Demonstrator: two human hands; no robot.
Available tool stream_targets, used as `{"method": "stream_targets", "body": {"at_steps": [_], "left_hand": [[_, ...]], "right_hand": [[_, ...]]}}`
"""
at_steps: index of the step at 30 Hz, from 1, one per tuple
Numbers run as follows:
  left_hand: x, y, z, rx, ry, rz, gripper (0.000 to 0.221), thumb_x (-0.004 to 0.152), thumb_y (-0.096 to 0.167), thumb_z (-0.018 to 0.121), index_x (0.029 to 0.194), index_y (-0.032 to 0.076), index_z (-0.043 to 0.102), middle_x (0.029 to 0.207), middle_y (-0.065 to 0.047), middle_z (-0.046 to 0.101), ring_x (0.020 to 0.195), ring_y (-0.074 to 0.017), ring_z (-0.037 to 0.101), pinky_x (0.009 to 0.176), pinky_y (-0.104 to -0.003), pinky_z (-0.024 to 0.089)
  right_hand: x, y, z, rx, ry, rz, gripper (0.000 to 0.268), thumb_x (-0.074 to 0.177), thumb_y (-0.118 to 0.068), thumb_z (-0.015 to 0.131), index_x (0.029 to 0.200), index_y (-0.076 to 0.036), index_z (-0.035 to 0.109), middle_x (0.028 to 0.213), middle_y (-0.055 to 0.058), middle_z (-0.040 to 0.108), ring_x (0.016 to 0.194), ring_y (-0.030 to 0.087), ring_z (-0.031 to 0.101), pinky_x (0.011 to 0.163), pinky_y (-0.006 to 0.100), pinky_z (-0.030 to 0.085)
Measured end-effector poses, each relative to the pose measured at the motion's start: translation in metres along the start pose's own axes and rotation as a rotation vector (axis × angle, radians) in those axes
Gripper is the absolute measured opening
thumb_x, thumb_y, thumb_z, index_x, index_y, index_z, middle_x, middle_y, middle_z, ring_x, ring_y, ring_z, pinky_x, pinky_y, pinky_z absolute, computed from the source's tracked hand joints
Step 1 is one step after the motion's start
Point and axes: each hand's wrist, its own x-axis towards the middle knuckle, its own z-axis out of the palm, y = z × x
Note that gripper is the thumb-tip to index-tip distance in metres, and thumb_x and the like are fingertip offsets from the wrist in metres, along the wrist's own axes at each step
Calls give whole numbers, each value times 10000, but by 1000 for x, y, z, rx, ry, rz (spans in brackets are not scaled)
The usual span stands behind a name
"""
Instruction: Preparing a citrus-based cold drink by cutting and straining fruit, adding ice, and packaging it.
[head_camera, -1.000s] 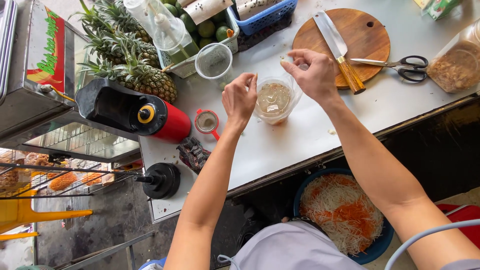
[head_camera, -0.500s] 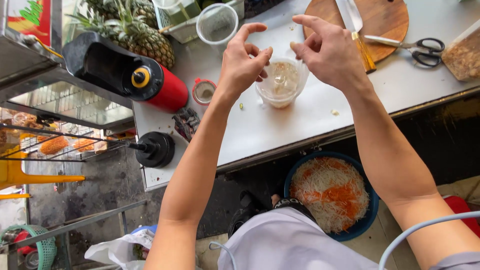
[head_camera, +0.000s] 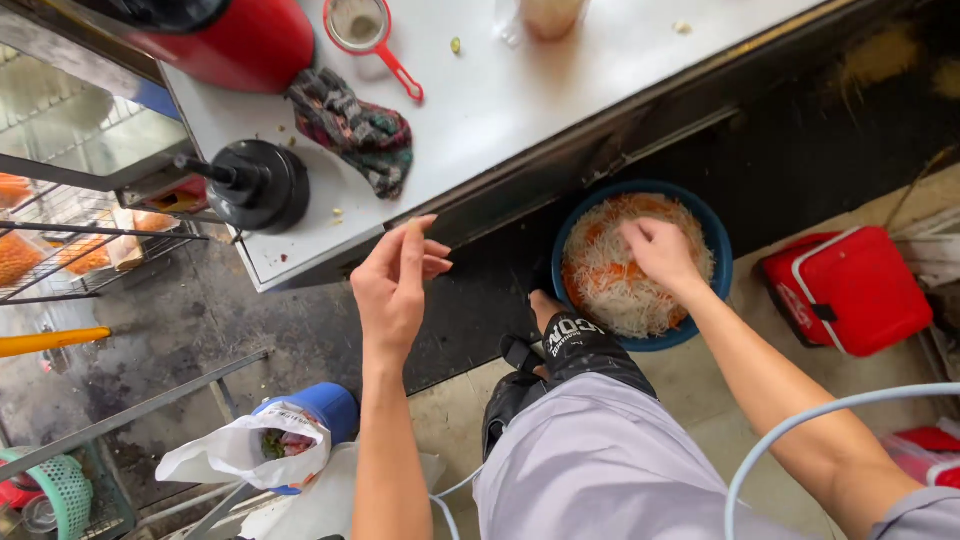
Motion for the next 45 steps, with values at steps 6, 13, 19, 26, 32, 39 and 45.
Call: {"method": "stream_targets", "body": {"at_steps": [6,13,19,26,32,39,45], "left_hand": [[-55,-51,-17,-88,6,-144,342,1078,283,534,1215,25,712,876,-63,759,750,-139,741,679,-258,595],[-88,-89,-18,-84,-89,-207,348,1025,289,596,1242,43,710,891,-72,756,752,-155,741,662,-269,580],[-107,-109,-17,-180,-30,-316,372,1031,326,579,1252,57,708,896,-68,762,761,-155,752,670,-272,606],[-133,-111,-2,-59,28,-438,377,1019,308,568,1253,48,708,902,-79,759,747,-153,732,655,-266,580],[-133,-113,47,-41,175,-435,343,1011,252,581,1256,45,701,913,-80,764,781,-150,750,673,-273,598],[-94,-111,151,-117,307,-353,384,1009,229,633,1323,9,659,1083,-85,758,956,-126,734,804,-267,597],[-42,-113,223,-245,578,-410,1008,899,394,734,1634,65,127,1557,-186,404,1335,-263,532,1035,-389,501]], "right_hand": [[-78,-5,27,-307,-330,-78,350,961,-319,616,1211,-103,732,997,70,795,905,191,754,810,337,578],[-101,1,26,-419,-382,-70,400,953,-370,612,1277,-155,702,1064,65,787,959,211,742,845,367,567],[-60,13,25,-458,-454,43,406,966,-359,582,1297,-158,701,976,91,791,895,206,754,824,367,582],[80,61,60,-189,-359,244,583,1009,-329,573,1536,-124,433,1112,40,702,887,184,724,699,372,568],[235,141,81,38,-185,247,732,998,-93,636,1634,-89,273,1090,244,686,804,266,643,608,378,479],[243,169,83,76,-349,162,475,933,-87,584,1373,-118,408,1123,137,595,890,281,745,621,390,632],[144,201,62,-94,-479,196,562,948,-87,551,1461,-51,322,1243,207,619,1003,309,756,781,404,609]]}}
